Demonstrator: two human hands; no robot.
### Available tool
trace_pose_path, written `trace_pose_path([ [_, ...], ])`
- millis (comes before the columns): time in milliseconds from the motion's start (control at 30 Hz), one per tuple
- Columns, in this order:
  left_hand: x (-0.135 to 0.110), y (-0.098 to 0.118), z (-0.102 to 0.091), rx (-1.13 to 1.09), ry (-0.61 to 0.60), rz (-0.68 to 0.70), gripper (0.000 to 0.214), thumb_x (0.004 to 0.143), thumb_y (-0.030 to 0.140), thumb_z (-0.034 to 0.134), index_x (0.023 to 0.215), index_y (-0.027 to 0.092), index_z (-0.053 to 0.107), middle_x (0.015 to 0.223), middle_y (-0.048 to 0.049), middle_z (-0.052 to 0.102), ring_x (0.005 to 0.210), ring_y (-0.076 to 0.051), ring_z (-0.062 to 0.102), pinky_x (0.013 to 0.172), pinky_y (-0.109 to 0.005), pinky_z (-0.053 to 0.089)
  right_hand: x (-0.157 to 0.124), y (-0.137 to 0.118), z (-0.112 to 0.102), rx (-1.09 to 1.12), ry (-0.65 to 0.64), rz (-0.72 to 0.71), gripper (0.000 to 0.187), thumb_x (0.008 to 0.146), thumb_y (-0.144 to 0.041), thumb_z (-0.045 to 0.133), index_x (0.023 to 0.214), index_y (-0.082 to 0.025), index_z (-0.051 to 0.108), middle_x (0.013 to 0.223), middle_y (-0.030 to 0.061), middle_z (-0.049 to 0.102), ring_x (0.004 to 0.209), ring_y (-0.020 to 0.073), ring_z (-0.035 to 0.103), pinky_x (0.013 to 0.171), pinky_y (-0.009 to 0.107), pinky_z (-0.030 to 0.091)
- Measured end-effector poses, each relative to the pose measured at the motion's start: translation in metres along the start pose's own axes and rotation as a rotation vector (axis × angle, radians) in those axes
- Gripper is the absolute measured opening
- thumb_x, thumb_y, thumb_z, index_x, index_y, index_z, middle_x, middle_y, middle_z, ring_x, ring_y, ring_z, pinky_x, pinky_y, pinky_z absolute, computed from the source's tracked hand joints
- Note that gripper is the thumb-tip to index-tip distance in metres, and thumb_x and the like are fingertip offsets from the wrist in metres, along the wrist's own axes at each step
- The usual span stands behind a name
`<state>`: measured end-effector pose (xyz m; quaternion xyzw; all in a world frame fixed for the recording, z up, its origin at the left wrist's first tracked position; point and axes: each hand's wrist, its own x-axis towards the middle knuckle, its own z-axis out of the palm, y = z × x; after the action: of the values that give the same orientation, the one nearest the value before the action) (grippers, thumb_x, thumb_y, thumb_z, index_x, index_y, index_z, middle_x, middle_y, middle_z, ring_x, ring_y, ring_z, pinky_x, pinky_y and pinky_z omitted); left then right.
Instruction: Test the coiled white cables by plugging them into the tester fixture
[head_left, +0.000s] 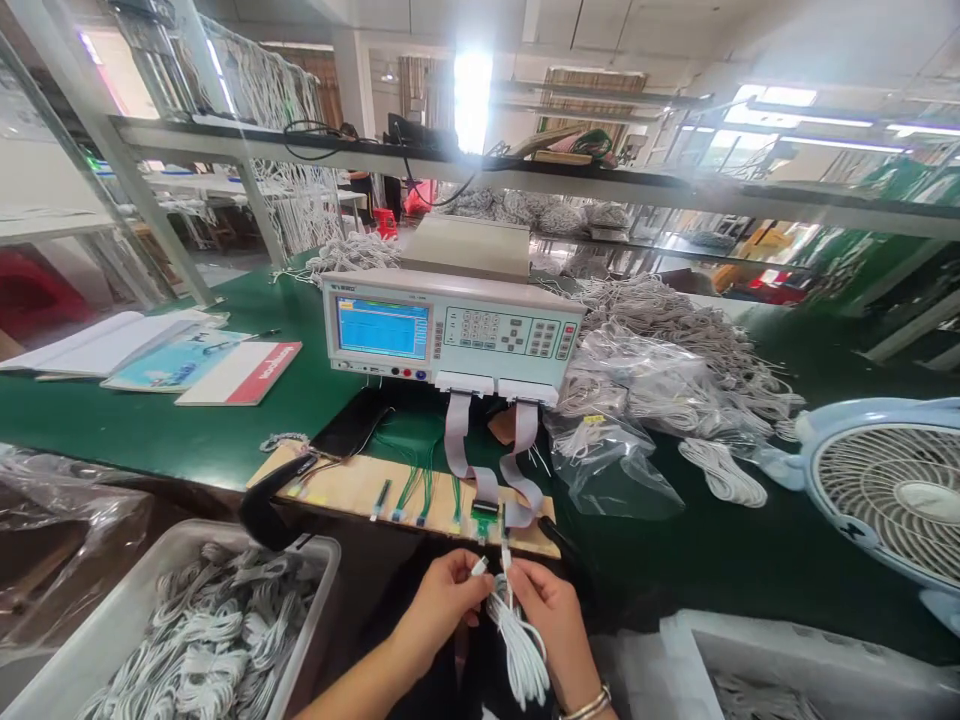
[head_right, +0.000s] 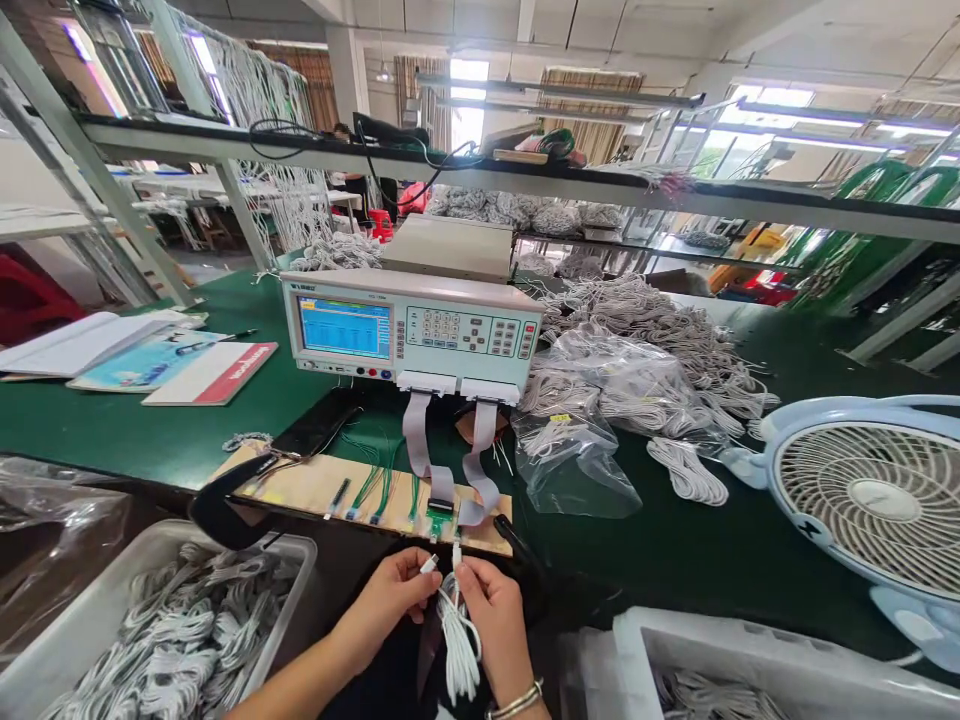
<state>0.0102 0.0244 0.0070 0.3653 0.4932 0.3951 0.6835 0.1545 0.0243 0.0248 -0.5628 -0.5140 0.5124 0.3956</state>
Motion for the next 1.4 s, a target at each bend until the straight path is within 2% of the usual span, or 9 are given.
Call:
trace_pose_path([
  [200,-0.006,0.017,-0.012,-0.226,-0.042,-0.065,0.026,0.061,0.035,0.062,0.066,0.013,0.049,0.056,0.0013,0.052,0.046,-0.006,0.043,0.044,-0.018,0.036,0.004,0.002,0.015,0.269,0.041,0.129,0.028,0.066,-0.042,0.058,0.066,-0.014,0.061,0.048,-0.0023,0.052,0.042,0.0095,0.042,0.042,0.021,0.035],
  [333,-0.005,0.020,-0.013,-0.251,-0.024,-0.063,0.023,0.061,0.031,0.064,0.066,0.013,0.050,0.059,-0.0007,0.056,0.047,-0.006,0.045,0.046,-0.017,0.037,0.002,0.000,0.013,0.185,0.065,0.061,0.024,0.067,-0.039,0.059,0.069,-0.015,0.062,0.047,-0.0038,0.050,0.040,0.0070,0.037,0.038,0.019,0.029],
  [500,-0.002,0.013,0.000,-0.319,0.055,-0.052,0.022,0.060,0.027,0.064,0.058,0.012,0.048,0.053,-0.0004,0.054,0.043,-0.005,0.043,0.042,-0.015,0.034,-0.004,0.001,-0.002,0.105,0.008,0.080,0.030,0.070,-0.040,0.055,0.083,-0.014,0.062,0.049,-0.0028,0.052,0.039,0.0067,0.037,0.034,0.018,0.027],
  [633,-0.005,0.005,0.014,-0.469,0.163,0.006,0.023,0.062,0.028,0.064,0.058,0.011,0.050,0.052,0.0007,0.053,0.042,-0.003,0.042,0.043,-0.013,0.035,-0.013,0.007,-0.003,0.238,0.022,0.125,0.031,0.069,-0.039,0.057,0.088,-0.014,0.059,0.064,0.0012,0.059,0.045,0.0079,0.042,0.035,0.017,0.030],
  [767,-0.009,0.001,0.022,-0.567,0.221,0.017,0.024,0.060,0.029,0.067,0.062,0.010,0.052,0.053,0.0008,0.053,0.042,-0.002,0.043,0.045,-0.013,0.037,-0.017,0.008,0.000,0.413,0.020,0.167,0.026,0.071,-0.035,0.057,0.088,-0.016,0.059,0.068,0.0004,0.059,0.046,0.0063,0.042,0.036,0.016,0.028],
  [933,-0.008,0.000,0.023,-0.571,0.246,0.014,0.024,0.059,0.030,0.067,0.059,0.010,0.052,0.052,0.0007,0.052,0.040,-0.002,0.041,0.043,-0.014,0.034,-0.017,0.003,0.000,0.398,0.008,0.167,0.026,0.068,-0.034,0.060,0.085,-0.015,0.060,0.066,0.0006,0.060,0.044,0.0065,0.042,0.035,0.016,0.028],
  [1200,-0.003,0.004,0.009,-0.459,0.126,-0.014,0.027,0.056,0.032,0.069,0.067,0.010,0.058,0.049,0.0044,0.043,0.041,-0.002,0.034,0.042,-0.016,0.024,-0.009,0.003,0.006,0.455,0.050,0.216,0.025,0.066,-0.034,0.062,0.083,-0.017,0.059,0.057,-0.0037,0.055,0.042,0.0041,0.040,0.033,0.013,0.026],
  [1300,-0.002,0.013,0.003,-0.352,0.052,-0.057,0.038,0.059,0.046,0.062,0.072,0.010,0.061,0.050,0.0052,0.038,0.041,-0.003,0.029,0.041,-0.017,0.020,-0.003,0.003,0.005,0.364,0.018,0.248,0.025,0.065,-0.040,0.061,0.076,-0.017,0.057,0.050,-0.0064,0.049,0.036,0.0031,0.035,0.030,0.013,0.023],
  [1400,0.003,0.020,0.004,-0.284,0.065,-0.064,0.051,0.059,0.059,0.053,0.068,0.010,0.062,0.050,0.0047,0.036,0.039,-0.003,0.027,0.039,-0.019,0.018,0.006,0.003,0.005,0.208,-0.029,0.284,0.033,0.063,-0.050,0.057,0.066,-0.017,0.054,0.044,-0.0070,0.046,0.031,0.0027,0.032,0.028,0.014,0.019],
])
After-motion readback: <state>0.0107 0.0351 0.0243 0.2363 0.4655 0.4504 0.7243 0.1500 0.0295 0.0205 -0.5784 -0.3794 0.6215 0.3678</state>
